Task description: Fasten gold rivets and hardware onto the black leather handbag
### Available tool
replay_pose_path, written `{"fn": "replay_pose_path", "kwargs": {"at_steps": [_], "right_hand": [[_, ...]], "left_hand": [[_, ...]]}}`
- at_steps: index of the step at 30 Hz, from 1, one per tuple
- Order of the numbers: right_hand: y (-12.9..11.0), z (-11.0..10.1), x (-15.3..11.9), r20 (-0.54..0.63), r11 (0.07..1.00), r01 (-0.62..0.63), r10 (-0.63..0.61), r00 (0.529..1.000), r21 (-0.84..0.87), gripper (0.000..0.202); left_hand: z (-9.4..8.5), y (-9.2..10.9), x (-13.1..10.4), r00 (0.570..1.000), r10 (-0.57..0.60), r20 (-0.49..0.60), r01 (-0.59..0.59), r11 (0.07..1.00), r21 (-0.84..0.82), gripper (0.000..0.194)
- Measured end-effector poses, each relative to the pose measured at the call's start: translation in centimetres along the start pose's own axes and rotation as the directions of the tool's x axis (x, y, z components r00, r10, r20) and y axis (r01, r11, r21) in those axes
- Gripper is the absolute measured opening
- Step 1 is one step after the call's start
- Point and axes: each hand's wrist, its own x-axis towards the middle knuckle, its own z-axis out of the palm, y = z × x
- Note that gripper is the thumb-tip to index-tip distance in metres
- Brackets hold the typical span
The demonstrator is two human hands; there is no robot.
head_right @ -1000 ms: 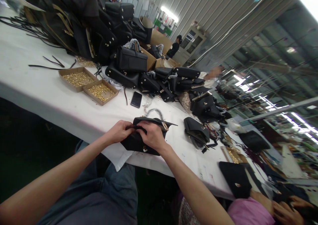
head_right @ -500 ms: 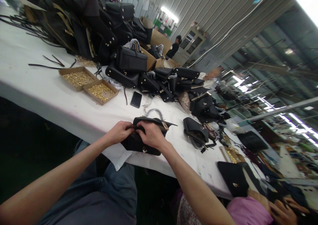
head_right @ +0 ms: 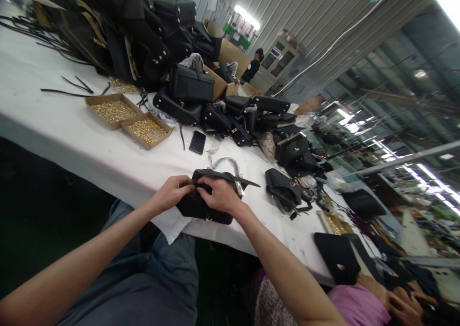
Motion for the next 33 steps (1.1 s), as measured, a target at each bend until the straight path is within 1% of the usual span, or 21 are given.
{"fn": "replay_pose_path", "kwargs": {"at_steps": [3, 8, 10, 13, 18, 22, 25, 27, 30, 33], "right_hand": [[0.0, 0.2, -0.1, -0.002, 0.998, 0.000, 0.000, 1.000, 0.064, 0.021], [-0.4, 0.4, -0.3, -0.019, 0.995, 0.006, -0.004, 1.000, 0.097, 0.019], [-0.6, 0.3, -0.2, -0.024, 0.994, 0.023, -0.020, 1.000, 0.111, 0.018], [-0.7, -0.3, 0.1, -0.007, 0.990, 0.037, -0.036, 0.999, 0.136, 0.020], [-0.9, -1.6, 0.6, 0.056, 0.983, 0.047, -0.058, 0.997, 0.180, 0.023], [-1.1, -2.0, 0.6, 0.070, 0.983, -0.022, 0.009, 0.997, 0.184, 0.020], [-1.3, -1.9, 0.5, 0.070, 0.981, -0.059, 0.046, 0.996, 0.187, 0.019], [-1.5, -1.6, 0.4, 0.066, 0.984, -0.035, 0.024, 0.998, 0.177, 0.018], [-1.7, -1.0, 0.2, 0.026, 0.987, 0.015, -0.020, 0.999, 0.160, 0.019], [-1.6, -0.6, 0.0, -0.023, 0.984, 0.026, -0.022, 0.999, 0.179, 0.017]], "left_hand": [[0.0, -0.3, -0.2, 1.000, 0.011, 0.015, -0.010, 0.998, -0.067, 0.019], [-0.2, -0.7, -0.3, 0.999, 0.033, 0.005, -0.033, 0.996, -0.078, 0.039], [-0.4, -0.6, -0.5, 1.000, 0.030, 0.004, -0.029, 0.996, -0.086, 0.042], [-0.5, -0.2, -0.9, 0.999, 0.033, 0.001, -0.033, 0.994, -0.100, 0.041], [-0.4, 0.0, -1.9, 0.998, 0.049, -0.036, -0.054, 0.985, -0.164, 0.031], [-0.2, -0.3, -2.4, 0.996, 0.061, -0.066, -0.070, 0.987, -0.148, 0.025], [-0.1, -0.5, -2.6, 0.996, 0.060, -0.067, -0.070, 0.986, -0.151, 0.026], [0.0, -0.6, -2.7, 0.995, 0.064, -0.074, -0.075, 0.985, -0.156, 0.025], [0.0, -0.5, -2.8, 0.994, 0.067, -0.081, -0.079, 0.985, -0.155, 0.025], [0.1, -0.3, -2.9, 0.994, 0.069, -0.085, -0.082, 0.985, -0.149, 0.026]]}}
